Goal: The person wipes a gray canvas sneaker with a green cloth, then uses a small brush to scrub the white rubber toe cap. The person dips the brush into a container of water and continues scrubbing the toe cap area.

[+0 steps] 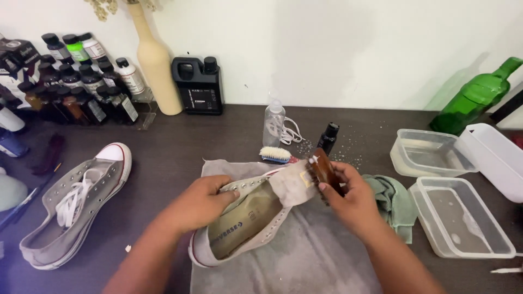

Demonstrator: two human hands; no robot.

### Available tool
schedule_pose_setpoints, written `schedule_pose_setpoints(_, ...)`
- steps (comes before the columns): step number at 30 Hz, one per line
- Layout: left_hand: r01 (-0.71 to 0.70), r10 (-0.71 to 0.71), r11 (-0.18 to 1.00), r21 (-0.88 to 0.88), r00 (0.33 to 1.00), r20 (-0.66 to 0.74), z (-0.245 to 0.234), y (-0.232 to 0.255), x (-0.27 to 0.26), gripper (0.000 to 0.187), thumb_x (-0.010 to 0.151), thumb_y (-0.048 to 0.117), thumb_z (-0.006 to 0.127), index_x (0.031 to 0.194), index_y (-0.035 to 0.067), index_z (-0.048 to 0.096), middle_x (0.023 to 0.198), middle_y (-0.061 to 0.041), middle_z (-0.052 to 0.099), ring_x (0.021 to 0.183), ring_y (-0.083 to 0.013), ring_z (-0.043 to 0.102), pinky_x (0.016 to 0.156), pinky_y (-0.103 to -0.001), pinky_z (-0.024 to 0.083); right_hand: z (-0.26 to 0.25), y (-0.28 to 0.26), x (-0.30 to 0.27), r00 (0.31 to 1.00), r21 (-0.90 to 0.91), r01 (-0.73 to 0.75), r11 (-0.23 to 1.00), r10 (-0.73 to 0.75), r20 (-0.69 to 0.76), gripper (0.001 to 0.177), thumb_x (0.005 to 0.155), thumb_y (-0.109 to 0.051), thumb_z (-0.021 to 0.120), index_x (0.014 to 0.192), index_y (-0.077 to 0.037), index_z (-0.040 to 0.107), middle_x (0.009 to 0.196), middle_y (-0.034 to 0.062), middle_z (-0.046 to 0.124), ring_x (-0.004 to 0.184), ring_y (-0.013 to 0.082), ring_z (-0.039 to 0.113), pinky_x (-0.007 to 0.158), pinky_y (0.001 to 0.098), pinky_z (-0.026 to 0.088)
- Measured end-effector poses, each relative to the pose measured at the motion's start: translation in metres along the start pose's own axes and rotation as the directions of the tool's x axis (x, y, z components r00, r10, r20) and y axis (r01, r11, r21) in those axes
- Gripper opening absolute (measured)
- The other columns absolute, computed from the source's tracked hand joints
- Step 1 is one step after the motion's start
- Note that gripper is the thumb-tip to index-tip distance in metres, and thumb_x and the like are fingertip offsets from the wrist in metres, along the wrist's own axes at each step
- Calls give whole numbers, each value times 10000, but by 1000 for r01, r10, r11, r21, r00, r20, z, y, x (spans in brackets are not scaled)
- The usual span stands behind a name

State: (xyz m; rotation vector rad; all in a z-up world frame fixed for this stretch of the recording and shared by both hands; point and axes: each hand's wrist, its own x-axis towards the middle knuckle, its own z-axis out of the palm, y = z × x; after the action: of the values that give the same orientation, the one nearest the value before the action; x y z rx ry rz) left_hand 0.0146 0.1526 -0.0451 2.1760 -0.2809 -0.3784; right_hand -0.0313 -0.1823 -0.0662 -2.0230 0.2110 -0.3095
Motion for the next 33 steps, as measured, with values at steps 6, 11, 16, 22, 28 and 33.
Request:
schedule_pose_setpoints(6, 128, -116, 953, 273, 992, -58, 4, 56, -35, 242, 889, 305, 570, 791, 124, 695, 869, -50, 724, 817, -227, 656, 752, -405, 481, -4, 39, 14, 970, -464, 196, 864, -239, -36, 584, 861, -406, 715, 1364, -113, 671, 1216, 100, 687, 1054, 303, 703, 888, 432, 550)
schedule_pose_setpoints(11, -22, 132, 914, 405, 960, -246, 25, 49, -47, 275, 819, 342, 627, 963, 134, 735, 1109, 45, 707, 845, -280, 733, 731, -495, 561, -8, 16, 2, 990, -725, 139, 675, -71, 125, 570, 887, -433, 662, 1385, -157, 637, 1200, 107, 661, 1042, 371, 693, 866, 513, 564)
schedule_pose_setpoints(16, 50, 90, 842, 538, 969, -230, 31, 67, -59, 317, 866, 393, 594, 944, 103, 697, 1147, -18, 638, 962, -341, 689, 753, -577, 578, -6, 13, -5, 990, -831, 113, 545, 11, 142, 567, 896, -496, 635, 1407, -252, 605, 1233, -1, 632, 1061, 320, 702, 751, 527, 608)
schedule_pose_setpoints(22, -125, 148, 919, 374, 989, -33, 34, 81, -66, 259, 810, 297, 681, 883, 71, 785, 1252, -24, 646, 928, -296, 748, 856, -455, 585, 2, 18, -24, 745, -698, 564, 441, -636, 200, 565, 878, -463, 719, 1383, -211, 683, 1360, 40, 701, 1150, 323, 670, 955, 519, 512)
schedule_pose_setpoints(28, -124, 134, 962, 243, 991, -25, 28, 97, -61, 469, 867, 570, 769, 1113, 205, 606, 1247, -35, 670, 1223, -217, 648, 1044, -389, 488, 19, 0, -51, 626, -432, 760, 485, -725, 287, 479, 996, -393, 654, 1395, -128, 664, 1306, 53, 720, 1138, 269, 703, 922, 448, 470)
schedule_pose_setpoints(33, -19, 30, 925, 379, 999, -23, 35, 118, -31, 788, 834, 637, 710, 1476, 208, 549, 1407, -146, 648, 1292, -369, 620, 1019, -494, 504, 17, -6, -50, 558, -377, 817, 436, -762, 329, 400, 1005, -282, 635, 1371, -124, 614, 1448, 68, 652, 1179, 297, 679, 965, 478, 441)
